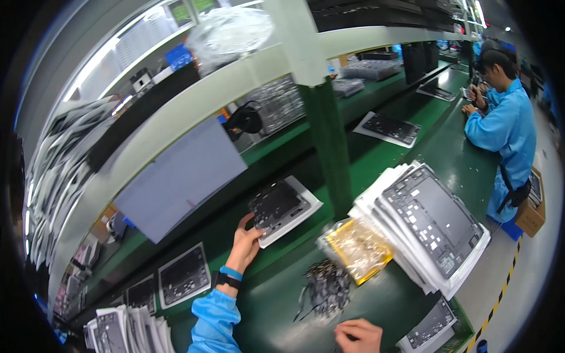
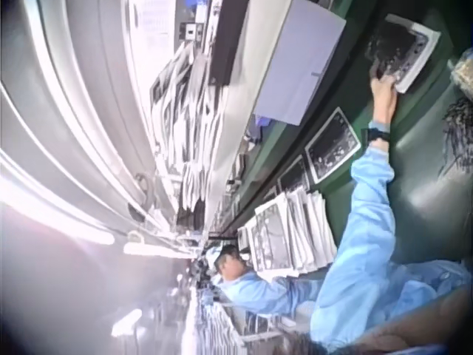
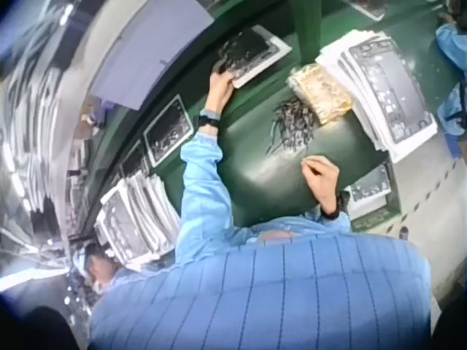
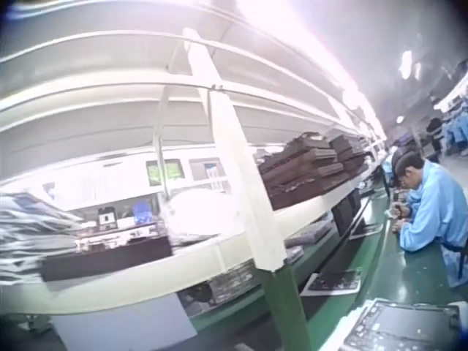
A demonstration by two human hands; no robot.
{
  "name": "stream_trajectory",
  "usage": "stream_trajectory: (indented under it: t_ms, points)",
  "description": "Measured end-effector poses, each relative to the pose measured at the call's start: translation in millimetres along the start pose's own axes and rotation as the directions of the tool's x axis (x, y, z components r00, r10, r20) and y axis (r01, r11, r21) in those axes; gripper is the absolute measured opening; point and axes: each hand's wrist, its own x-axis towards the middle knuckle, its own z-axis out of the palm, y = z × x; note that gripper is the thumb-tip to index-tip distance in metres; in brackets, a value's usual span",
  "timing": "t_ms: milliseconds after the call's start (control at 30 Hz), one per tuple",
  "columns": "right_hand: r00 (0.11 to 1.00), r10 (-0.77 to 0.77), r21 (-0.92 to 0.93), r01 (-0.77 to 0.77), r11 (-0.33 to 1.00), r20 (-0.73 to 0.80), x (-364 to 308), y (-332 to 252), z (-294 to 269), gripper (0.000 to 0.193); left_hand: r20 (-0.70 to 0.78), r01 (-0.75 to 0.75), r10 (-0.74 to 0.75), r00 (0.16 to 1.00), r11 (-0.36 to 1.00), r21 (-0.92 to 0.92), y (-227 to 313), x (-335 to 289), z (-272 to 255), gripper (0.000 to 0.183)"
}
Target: Manually installing internal components and routing cables within laptop or tablet frames on a production line.
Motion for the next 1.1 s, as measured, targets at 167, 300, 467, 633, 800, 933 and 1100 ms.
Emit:
stream_trajectory:
  t_ms: [167, 300, 467, 633, 800, 933, 1100]
  points:
    - [0.998, 0.057, 0.038, -0.058, 0.998, 0.030, -9.8, 22.6, 13.5, 0.013, -0.111, -0.100, 0.101, 0.989, 0.995, 0.015, 6.7, -154.6, -38.8, 0.052]
    - [0.938, 0.316, 0.245, -0.344, 0.907, 0.145, -24.0, 31.7, 12.5, 0.012, -0.300, -0.003, 0.117, 0.947, 0.935, 0.355, -3.0, -293.3, -25.9, 0.045]
    - [0.907, 0.318, 0.199, -0.378, 0.904, 0.277, -15.5, -29.7, 25.4, 0.014, -0.311, 0.006, 0.056, 0.949, 0.981, 0.195, -52.1, -410.1, 26.1, 0.061]
    - [0.814, -0.207, 0.219, 0.101, 0.970, 0.543, 13.9, -75.4, 65.3, 0.012, -0.012, 0.086, -0.086, 0.996, 0.996, -0.004, -67.4, -453.6, 51.6, 0.074]
    - [0.638, -0.260, 0.217, 0.147, 0.965, 0.725, 22.5, -105.0, 122.5, 0.010, 0.379, 0.097, -0.212, 0.901, 0.949, 0.301, -47.7, -451.1, 38.4, 0.055]
    - [0.569, -0.061, 0.179, -0.154, 0.972, 0.820, 18.2, -90.0, 128.7, 0.012, 0.308, -0.411, 0.274, 0.911, 0.564, 0.716, -17.8, -467.6, -7.9, 0.033]
    - [0.348, -0.020, 0.189, -0.458, 0.869, 0.937, 13.8, -97.1, 144.0, 0.012, 0.167, -0.259, 0.398, 0.902, 0.190, 0.947, 41.9, -410.6, -101.6, 0.029]
